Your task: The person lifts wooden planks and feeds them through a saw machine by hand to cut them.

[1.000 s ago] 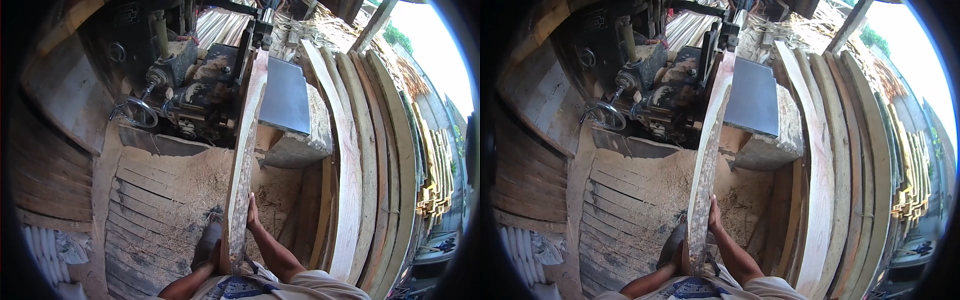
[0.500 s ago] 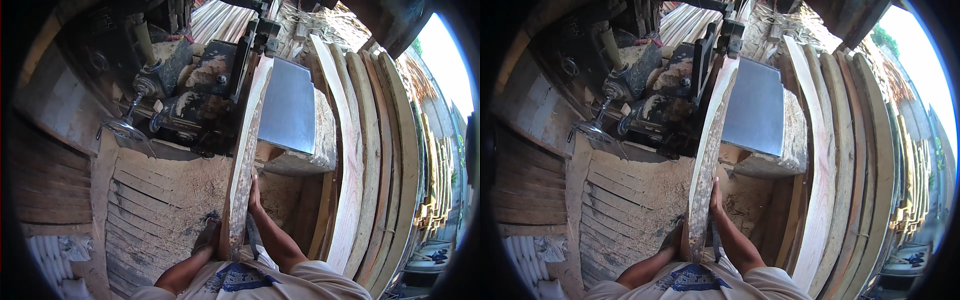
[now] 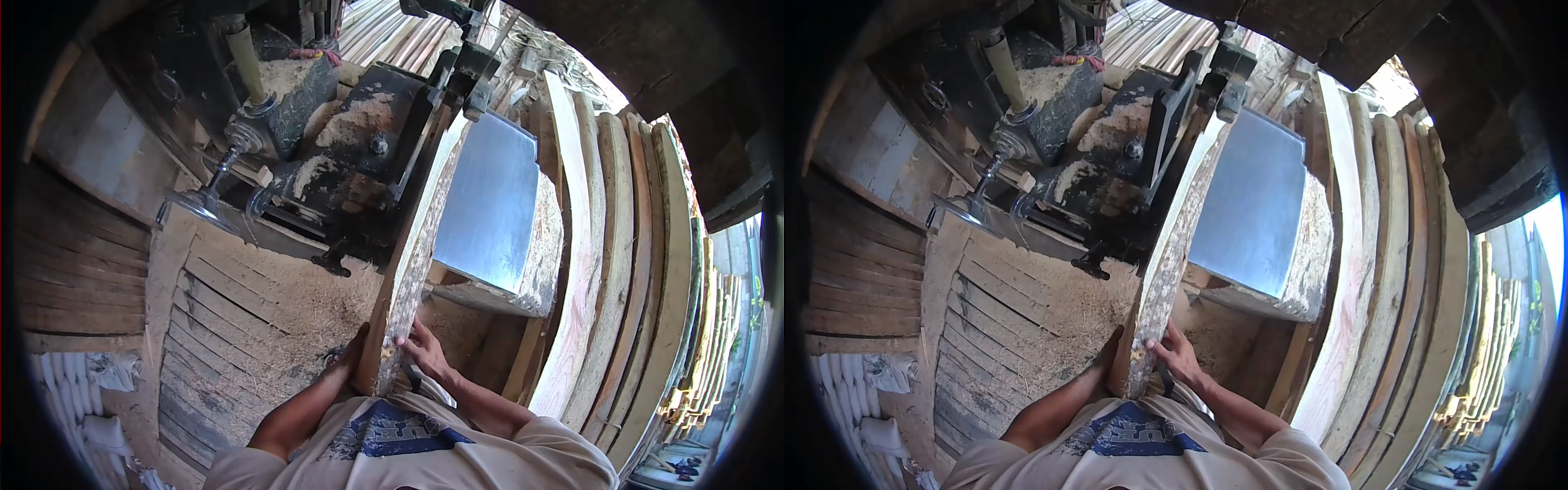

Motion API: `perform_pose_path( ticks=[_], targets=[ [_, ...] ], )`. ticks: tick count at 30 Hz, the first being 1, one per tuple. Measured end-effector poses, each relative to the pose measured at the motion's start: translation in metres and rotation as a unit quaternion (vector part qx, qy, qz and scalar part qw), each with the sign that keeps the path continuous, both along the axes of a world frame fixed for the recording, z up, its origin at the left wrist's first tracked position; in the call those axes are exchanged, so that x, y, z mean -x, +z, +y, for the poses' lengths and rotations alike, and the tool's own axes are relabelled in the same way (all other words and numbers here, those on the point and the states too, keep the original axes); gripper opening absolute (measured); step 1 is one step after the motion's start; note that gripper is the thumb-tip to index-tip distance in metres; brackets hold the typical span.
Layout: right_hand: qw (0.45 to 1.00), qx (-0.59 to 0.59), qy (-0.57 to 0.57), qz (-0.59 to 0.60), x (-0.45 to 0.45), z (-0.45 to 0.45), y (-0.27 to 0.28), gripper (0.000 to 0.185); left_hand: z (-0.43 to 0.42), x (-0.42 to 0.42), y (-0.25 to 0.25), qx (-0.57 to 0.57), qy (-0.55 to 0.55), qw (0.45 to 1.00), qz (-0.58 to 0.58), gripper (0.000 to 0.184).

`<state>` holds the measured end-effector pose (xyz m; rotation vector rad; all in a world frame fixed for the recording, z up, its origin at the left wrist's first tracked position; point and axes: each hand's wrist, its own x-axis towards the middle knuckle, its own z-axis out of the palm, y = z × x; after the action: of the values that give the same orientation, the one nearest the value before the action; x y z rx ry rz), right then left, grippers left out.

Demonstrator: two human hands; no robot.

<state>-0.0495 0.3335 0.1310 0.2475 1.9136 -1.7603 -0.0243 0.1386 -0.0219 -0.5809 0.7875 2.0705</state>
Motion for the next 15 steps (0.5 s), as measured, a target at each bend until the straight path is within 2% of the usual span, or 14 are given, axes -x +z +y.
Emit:
perform_pose_path(
  ticks=[1,3,4,5,6,7,8,10,12,14,15],
  targets=[
    [0.998,-0.026,0.057,-0.007,0.003,0.002,0.024,0.086,0.002,0.008,-0.011,-0.012,0.004,1.0,0.007,0.08],
    [0.985,-0.108,0.136,0.023,0.001,0.011,0.027,0.101,-0.005,0.019,-0.017,0.028,-0.028,0.999,0.024,0.081],
    [0.987,-0.085,0.135,0.025,0.006,0.013,0.029,0.105,0.0,0.029,-0.003,0.047,-0.044,0.997,0.032,0.082],
    [0.989,-0.062,0.134,0.027,0.014,0.014,0.031,0.109,0.005,0.03,0.014,0.071,-0.04,0.988,0.129,0.085],
    [0.988,-0.077,0.128,0.026,0.019,0.017,0.023,0.11,0.003,0.035,0.081,0.095,-0.034,0.969,0.224,0.088],
    [0.988,-0.093,0.121,0.025,0.026,0.021,0.007,0.112,0.005,0.039,0.117,0.117,-0.028,0.941,0.317,0.092],
    [0.987,-0.107,0.117,0.021,0.03,0.025,-0.001,0.113,0.008,0.035,0.112,0.143,0.003,0.942,0.303,0.111],
    [0.992,-0.084,0.094,0.009,0.046,0.028,0.005,0.114,0.021,0.042,0.093,0.301,-0.081,0.863,0.397,0.107],
    [0.995,-0.054,0.083,0.012,0.061,0.031,-0.004,0.113,0.028,0.056,0.102,0.392,-0.087,0.812,0.424,0.093],
    [0.993,-0.029,0.088,0.073,0.074,0.037,-0.026,0.108,0.035,0.071,0.09,0.338,-0.065,0.836,0.428,0.082],
    [0.991,-0.017,0.087,0.102,0.081,0.035,-0.02,0.106,0.037,0.077,0.096,0.341,-0.067,0.837,0.424,0.077]
  ],
)
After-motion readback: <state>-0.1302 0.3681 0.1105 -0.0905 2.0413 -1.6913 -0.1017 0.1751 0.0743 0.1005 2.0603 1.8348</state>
